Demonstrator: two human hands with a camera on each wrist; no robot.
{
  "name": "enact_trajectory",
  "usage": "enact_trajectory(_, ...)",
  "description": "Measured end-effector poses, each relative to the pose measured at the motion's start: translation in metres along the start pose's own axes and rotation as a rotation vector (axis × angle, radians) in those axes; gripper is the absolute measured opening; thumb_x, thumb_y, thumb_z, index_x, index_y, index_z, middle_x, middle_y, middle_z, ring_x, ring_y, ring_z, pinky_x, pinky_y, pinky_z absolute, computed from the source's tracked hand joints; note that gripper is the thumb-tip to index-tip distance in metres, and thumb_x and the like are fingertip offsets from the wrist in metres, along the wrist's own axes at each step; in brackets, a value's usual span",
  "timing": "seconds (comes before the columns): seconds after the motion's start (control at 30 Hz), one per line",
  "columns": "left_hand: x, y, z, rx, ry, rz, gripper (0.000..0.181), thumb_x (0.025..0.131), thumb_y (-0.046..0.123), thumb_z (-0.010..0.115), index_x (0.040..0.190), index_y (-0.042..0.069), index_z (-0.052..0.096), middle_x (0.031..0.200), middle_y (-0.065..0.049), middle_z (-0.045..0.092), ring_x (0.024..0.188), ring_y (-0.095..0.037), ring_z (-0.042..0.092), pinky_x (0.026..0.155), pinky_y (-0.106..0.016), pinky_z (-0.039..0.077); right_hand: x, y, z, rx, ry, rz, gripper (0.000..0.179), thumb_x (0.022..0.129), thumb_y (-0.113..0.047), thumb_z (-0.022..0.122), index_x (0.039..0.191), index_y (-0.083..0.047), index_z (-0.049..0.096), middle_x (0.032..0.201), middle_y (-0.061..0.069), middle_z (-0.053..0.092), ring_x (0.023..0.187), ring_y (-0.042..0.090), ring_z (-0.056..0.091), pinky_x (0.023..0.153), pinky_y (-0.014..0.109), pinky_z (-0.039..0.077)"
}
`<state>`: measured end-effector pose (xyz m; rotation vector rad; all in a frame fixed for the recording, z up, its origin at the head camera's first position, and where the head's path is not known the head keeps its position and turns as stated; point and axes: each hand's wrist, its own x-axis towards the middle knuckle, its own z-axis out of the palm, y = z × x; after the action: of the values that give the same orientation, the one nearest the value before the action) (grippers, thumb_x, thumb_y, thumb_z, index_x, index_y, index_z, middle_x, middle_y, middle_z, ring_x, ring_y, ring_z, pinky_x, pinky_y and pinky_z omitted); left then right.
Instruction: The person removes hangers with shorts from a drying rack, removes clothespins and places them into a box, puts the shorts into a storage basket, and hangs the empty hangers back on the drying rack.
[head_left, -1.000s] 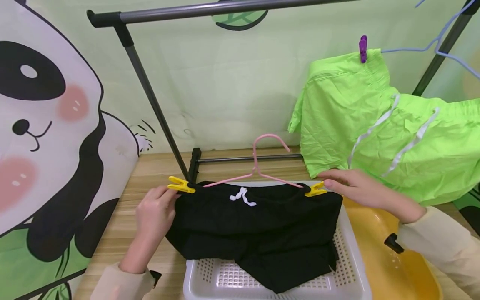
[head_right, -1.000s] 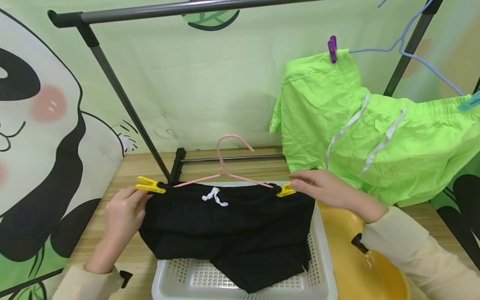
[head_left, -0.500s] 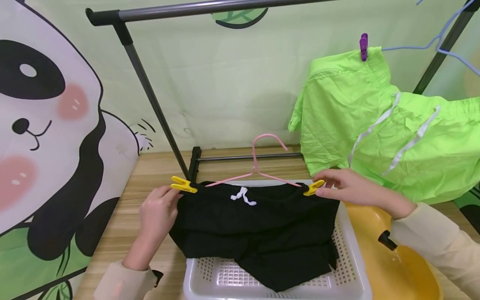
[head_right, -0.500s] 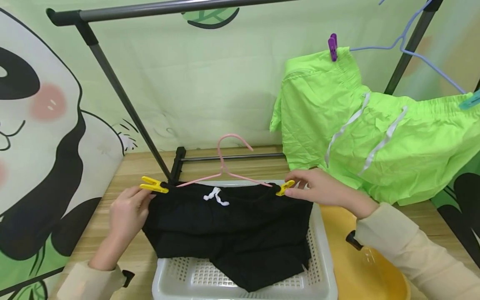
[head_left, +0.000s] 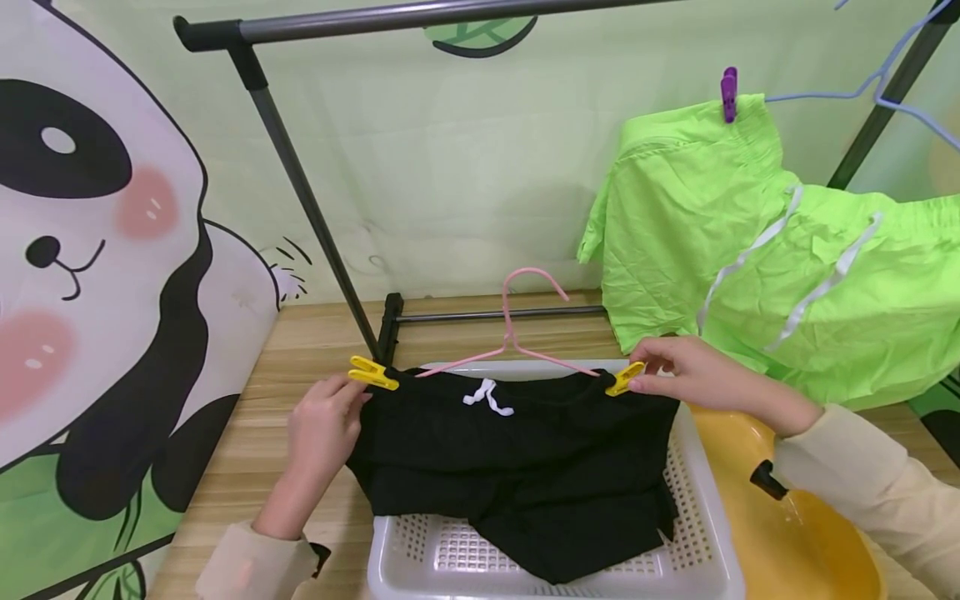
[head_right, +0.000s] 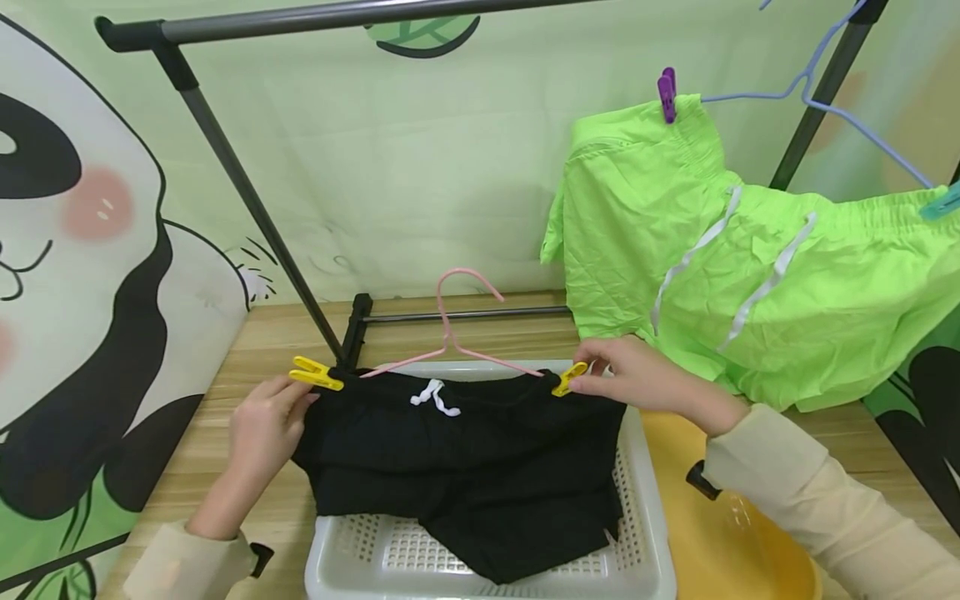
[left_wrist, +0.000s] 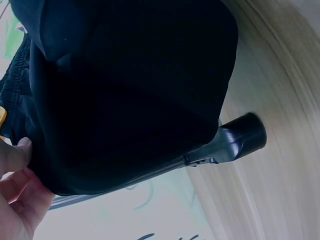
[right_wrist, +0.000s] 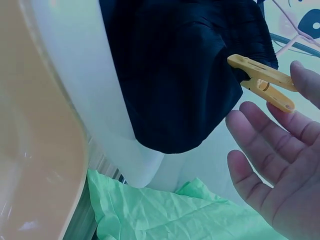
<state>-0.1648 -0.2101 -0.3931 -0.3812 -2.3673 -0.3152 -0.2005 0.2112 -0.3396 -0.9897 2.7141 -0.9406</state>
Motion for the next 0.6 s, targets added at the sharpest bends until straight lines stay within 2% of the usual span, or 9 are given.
enact_trajectory(0.13, -0.0008, -0.0001, 0.0002, 0.0, -0.016, -0.009, 0.012, 0.071, 0.005, 0.071, 0.082, 0.002, 0.069, 0.079, -0.011, 0.065, 0.068, -0.027, 0.059, 0.054, -0.037, 0.049, 0.0004, -0.0009, 0.0005, -0.021, 0.025, 0.018, 0.01, 0.081, -0.022, 0.063, 0.085, -0.014, 0.058, 0.076, -0.009, 0.059, 0.069, 0.0, 0.053, 0.063, 0.022, 0.042)
enact_trajectory(0.4, -0.0038, -0.0001, 0.001, -0.016, -0.064, -0.048, 0.013, 0.072, 0.006, 0.071, 0.085, 0.004, 0.069, 0.082, -0.01, 0.066, 0.075, -0.026, 0.061, 0.058, -0.038, 0.05, 0.0015, -0.0011, 0.0037, -0.024, 0.07, 0.034, 0.01, 0.08, -0.022, 0.064, 0.082, -0.015, 0.057, 0.076, -0.009, 0.06, 0.073, 0.001, 0.054, 0.071, 0.033, 0.045)
enact_trajectory(0.6, -0.0051, -0.0008, 0.0, -0.032, -0.086, -0.055, 0.013, 0.072, 0.006, 0.071, 0.084, 0.004, 0.068, 0.084, -0.011, 0.066, 0.075, -0.027, 0.061, 0.059, -0.039, 0.05, 0.0022, 0.0001, 0.0057, -0.021, 0.085, 0.039, 0.01, 0.079, -0.022, 0.065, 0.081, -0.015, 0.057, 0.075, -0.009, 0.06, 0.072, 0.001, 0.055, 0.073, 0.035, 0.046)
